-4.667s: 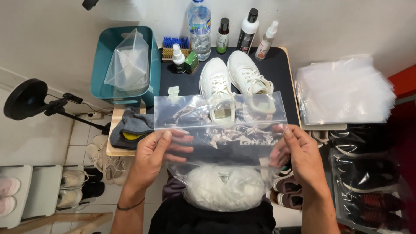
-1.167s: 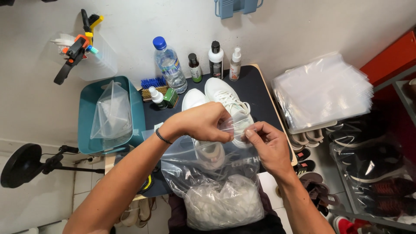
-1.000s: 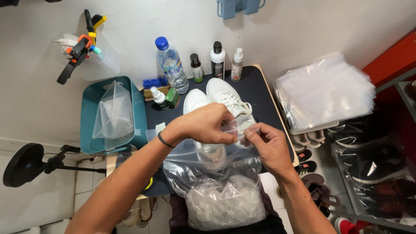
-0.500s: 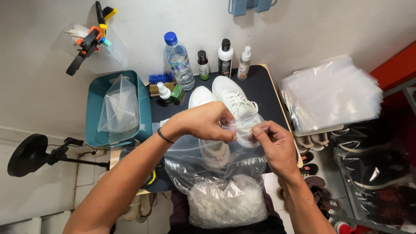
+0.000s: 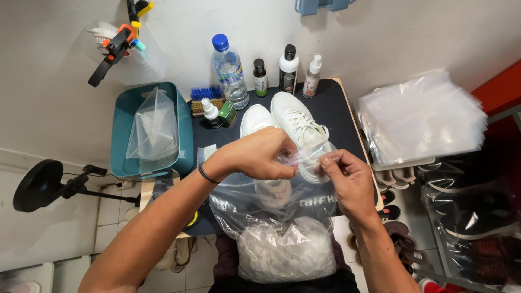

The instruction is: The person sprays a white sneaker with a cleaning solution, then places paper inside the shoe to maintain its shape. They then place the shoes into a clear plastic bag and seal it.

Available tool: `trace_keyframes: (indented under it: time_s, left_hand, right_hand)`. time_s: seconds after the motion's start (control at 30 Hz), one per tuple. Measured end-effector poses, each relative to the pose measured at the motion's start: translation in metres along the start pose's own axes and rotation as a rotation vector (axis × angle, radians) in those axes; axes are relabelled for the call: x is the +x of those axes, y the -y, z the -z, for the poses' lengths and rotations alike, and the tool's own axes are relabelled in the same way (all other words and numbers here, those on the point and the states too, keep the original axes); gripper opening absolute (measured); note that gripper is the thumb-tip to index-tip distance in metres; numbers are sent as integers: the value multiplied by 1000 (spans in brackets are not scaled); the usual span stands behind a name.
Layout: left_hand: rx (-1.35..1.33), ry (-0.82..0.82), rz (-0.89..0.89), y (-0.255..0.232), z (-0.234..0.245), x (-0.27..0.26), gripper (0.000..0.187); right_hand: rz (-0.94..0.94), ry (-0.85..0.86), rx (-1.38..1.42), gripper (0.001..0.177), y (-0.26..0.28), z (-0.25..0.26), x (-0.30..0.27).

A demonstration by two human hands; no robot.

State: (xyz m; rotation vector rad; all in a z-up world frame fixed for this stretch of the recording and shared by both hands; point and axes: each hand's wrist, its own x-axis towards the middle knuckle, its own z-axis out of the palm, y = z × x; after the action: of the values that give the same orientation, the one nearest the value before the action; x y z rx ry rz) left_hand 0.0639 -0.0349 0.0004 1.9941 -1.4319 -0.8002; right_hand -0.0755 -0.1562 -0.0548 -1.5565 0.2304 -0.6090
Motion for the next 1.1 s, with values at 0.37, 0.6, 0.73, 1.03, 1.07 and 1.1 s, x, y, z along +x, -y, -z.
trace_keyframes:
  time_s: [0.37, 0.6, 0.73, 1.03, 1.07, 1.1]
  left_hand:
    - [-72, -23, 57, 9, -2, -8, 14]
    - [-62, -40, 66, -4, 4, -16, 13]
    - [-95, -60, 81, -2, 1, -19, 12]
    - [-101, -72, 92, 8, 2, -24, 10]
    - [-92, -69, 99, 8, 2, -25, 11]
    - [-92, -70, 100, 8, 2, -25, 11]
  right_hand:
    - [20, -66, 31, 15, -4, -2, 0]
    - [25, -83, 34, 15, -7, -2, 0]
    - [14, -99, 84, 15, -17, 2, -1]
    - [-2, -111, 118, 16, -20, 2, -1]
    - [-12, -118, 126, 16, -21, 1, -1]
    - [-12, -117, 126, 16, -20, 1, -2]
